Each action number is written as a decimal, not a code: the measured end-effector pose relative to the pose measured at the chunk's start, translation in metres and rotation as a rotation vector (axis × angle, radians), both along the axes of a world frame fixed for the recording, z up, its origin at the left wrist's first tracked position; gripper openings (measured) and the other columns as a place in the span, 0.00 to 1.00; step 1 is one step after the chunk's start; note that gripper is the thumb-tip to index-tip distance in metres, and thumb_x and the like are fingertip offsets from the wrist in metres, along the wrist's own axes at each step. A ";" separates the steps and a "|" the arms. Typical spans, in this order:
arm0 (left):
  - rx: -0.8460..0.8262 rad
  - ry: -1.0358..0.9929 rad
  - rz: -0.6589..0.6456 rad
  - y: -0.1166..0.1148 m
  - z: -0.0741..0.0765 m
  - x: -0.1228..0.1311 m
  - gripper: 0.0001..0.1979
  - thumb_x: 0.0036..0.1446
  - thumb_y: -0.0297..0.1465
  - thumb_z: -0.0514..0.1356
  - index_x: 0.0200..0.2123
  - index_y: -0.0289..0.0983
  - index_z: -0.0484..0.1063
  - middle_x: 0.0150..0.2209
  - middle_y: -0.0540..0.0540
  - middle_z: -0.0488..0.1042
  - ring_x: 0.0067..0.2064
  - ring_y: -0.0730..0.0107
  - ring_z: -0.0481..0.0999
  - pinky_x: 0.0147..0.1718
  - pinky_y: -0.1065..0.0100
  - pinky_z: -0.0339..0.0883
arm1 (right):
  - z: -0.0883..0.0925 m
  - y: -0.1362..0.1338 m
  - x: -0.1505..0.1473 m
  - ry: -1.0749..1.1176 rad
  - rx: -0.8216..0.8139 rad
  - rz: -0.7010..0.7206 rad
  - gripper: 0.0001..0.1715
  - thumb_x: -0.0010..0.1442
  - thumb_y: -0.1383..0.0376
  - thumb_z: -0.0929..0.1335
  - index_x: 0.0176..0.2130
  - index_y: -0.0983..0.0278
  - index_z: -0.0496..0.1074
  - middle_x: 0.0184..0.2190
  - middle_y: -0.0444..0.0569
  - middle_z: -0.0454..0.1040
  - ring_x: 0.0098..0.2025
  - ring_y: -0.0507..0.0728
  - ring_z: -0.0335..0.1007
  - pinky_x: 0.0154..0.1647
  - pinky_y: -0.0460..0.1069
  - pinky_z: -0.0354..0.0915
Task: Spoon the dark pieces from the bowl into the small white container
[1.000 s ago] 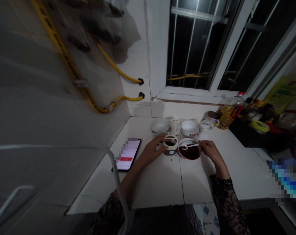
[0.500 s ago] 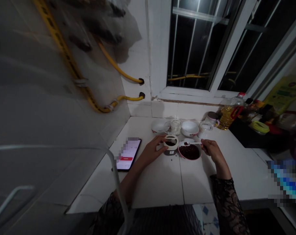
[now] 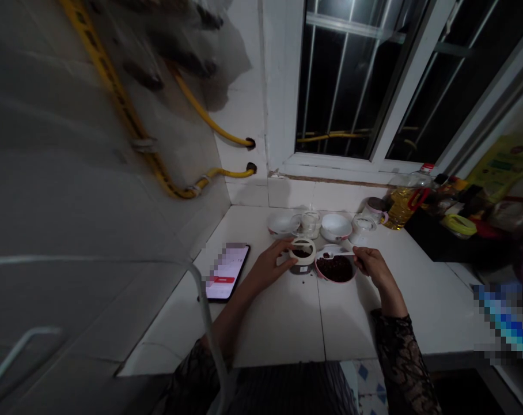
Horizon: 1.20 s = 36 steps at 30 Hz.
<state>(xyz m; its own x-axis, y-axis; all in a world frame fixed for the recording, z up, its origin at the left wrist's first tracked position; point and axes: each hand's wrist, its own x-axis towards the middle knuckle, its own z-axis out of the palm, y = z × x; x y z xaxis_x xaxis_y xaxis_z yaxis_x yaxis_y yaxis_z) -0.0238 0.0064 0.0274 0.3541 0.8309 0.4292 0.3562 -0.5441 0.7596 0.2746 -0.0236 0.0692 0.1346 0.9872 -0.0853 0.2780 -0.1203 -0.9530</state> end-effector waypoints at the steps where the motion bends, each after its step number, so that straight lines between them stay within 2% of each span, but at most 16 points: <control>1: -0.004 0.002 -0.001 0.000 0.000 0.000 0.12 0.59 0.39 0.61 0.44 0.41 0.72 0.59 0.41 0.72 0.58 0.55 0.75 0.46 0.58 0.75 | 0.000 0.000 0.000 -0.002 0.000 -0.001 0.23 0.46 0.45 0.67 0.18 0.60 0.62 0.10 0.37 0.55 0.13 0.47 0.44 0.14 0.46 0.40; 9: -0.006 -0.004 -0.014 -0.002 0.005 -0.001 0.11 0.59 0.39 0.61 0.43 0.41 0.72 0.59 0.42 0.73 0.57 0.56 0.75 0.47 0.58 0.75 | -0.003 0.002 0.000 -0.028 0.020 0.020 0.24 0.46 0.43 0.67 0.18 0.59 0.62 0.10 0.37 0.55 0.13 0.47 0.42 0.14 0.46 0.39; 16: -0.011 -0.008 -0.005 -0.002 0.003 0.000 0.13 0.59 0.40 0.61 0.45 0.41 0.72 0.59 0.41 0.72 0.58 0.55 0.75 0.48 0.57 0.74 | -0.001 0.002 -0.005 -0.001 0.007 0.015 0.25 0.44 0.43 0.68 0.18 0.59 0.62 0.10 0.37 0.55 0.13 0.47 0.44 0.14 0.45 0.40; 26: 0.003 -0.009 -0.011 -0.001 0.003 -0.001 0.12 0.60 0.39 0.61 0.44 0.41 0.72 0.60 0.40 0.72 0.56 0.56 0.76 0.46 0.58 0.75 | 0.004 0.009 -0.024 -0.030 0.125 0.000 0.30 0.49 0.37 0.66 0.19 0.59 0.62 0.10 0.38 0.54 0.14 0.48 0.45 0.15 0.47 0.42; 29: 0.018 -0.006 -0.012 -0.002 0.003 -0.001 0.11 0.60 0.39 0.61 0.44 0.42 0.72 0.59 0.41 0.73 0.56 0.57 0.76 0.47 0.58 0.75 | 0.005 0.007 -0.042 -0.138 0.253 -0.040 0.32 0.56 0.37 0.61 0.20 0.59 0.62 0.12 0.41 0.57 0.16 0.51 0.51 0.18 0.48 0.49; 31: 0.015 -0.008 -0.010 -0.002 0.003 -0.001 0.12 0.60 0.39 0.61 0.45 0.42 0.72 0.59 0.41 0.73 0.56 0.56 0.76 0.47 0.57 0.75 | 0.003 0.002 -0.055 -0.307 0.392 -0.069 0.30 0.61 0.41 0.59 0.22 0.60 0.64 0.17 0.45 0.64 0.20 0.53 0.60 0.24 0.48 0.55; 33: 0.006 -0.013 -0.015 -0.002 0.003 -0.001 0.12 0.59 0.39 0.61 0.45 0.41 0.72 0.59 0.41 0.73 0.57 0.56 0.75 0.48 0.57 0.75 | 0.001 -0.004 -0.065 -0.521 0.502 -0.024 0.27 0.65 0.46 0.59 0.25 0.60 0.67 0.23 0.50 0.72 0.27 0.55 0.67 0.30 0.48 0.59; 36: -0.006 -0.012 -0.027 -0.002 0.004 -0.001 0.12 0.59 0.38 0.61 0.45 0.41 0.72 0.59 0.40 0.72 0.58 0.55 0.75 0.48 0.57 0.74 | 0.000 -0.011 -0.071 -0.722 0.576 0.094 0.23 0.67 0.52 0.58 0.30 0.61 0.71 0.31 0.55 0.76 0.33 0.57 0.70 0.35 0.48 0.59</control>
<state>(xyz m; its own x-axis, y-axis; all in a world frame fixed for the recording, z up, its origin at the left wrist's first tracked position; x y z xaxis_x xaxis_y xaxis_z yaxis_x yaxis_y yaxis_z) -0.0251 0.0044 0.0316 0.3712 0.8235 0.4290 0.3320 -0.5492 0.7669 0.2033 -0.0345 0.0687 -0.1185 0.8610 0.4946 0.8117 0.3710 -0.4512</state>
